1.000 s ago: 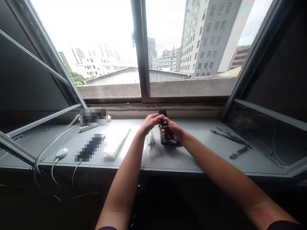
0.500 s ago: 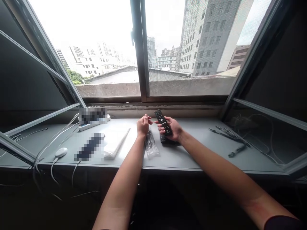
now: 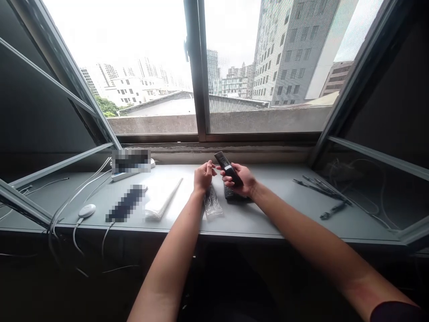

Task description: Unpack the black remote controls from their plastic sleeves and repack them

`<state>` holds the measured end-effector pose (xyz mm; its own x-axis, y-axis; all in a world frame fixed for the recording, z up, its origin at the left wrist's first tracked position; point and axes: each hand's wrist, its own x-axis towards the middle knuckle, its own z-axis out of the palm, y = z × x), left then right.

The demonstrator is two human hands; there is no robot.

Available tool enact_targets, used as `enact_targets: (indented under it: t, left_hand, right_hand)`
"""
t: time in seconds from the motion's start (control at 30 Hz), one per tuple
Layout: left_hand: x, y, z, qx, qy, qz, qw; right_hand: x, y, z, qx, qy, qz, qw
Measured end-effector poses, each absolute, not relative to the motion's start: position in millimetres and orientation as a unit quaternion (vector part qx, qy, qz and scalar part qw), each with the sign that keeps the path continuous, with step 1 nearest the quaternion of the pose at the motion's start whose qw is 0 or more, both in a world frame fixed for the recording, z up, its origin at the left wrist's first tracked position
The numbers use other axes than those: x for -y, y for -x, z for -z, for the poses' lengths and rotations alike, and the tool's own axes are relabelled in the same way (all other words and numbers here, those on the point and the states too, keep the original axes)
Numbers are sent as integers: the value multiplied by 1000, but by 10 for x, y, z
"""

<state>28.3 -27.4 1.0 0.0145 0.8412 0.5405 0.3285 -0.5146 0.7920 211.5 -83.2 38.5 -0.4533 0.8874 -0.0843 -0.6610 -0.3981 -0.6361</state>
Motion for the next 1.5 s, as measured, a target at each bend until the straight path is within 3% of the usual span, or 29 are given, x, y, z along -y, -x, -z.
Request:
enact_targets:
  t: [0.3,0.5,0.93,1.3,1.5]
  left_hand:
    - [169,-249,48,-451,-642,-569,248]
    - [184,-237,36,-463,-648,-559,231]
    - [172,-228,47,-477,-657,-547,205]
    - [157,-220,73,-469,-656,-558,195]
    - [186,-227,51,-477,-648,-556,210]
  right_hand:
    - [791,-2061,-317,292,302,-740,525]
    - [785,-2051,-252,374,283,-703,535]
    - [826,-1998,-164,683,283,-348,577]
    - [846,-1967,-198,646,344,-389,560]
    - [850,-1973,-223,533,307,-564,551]
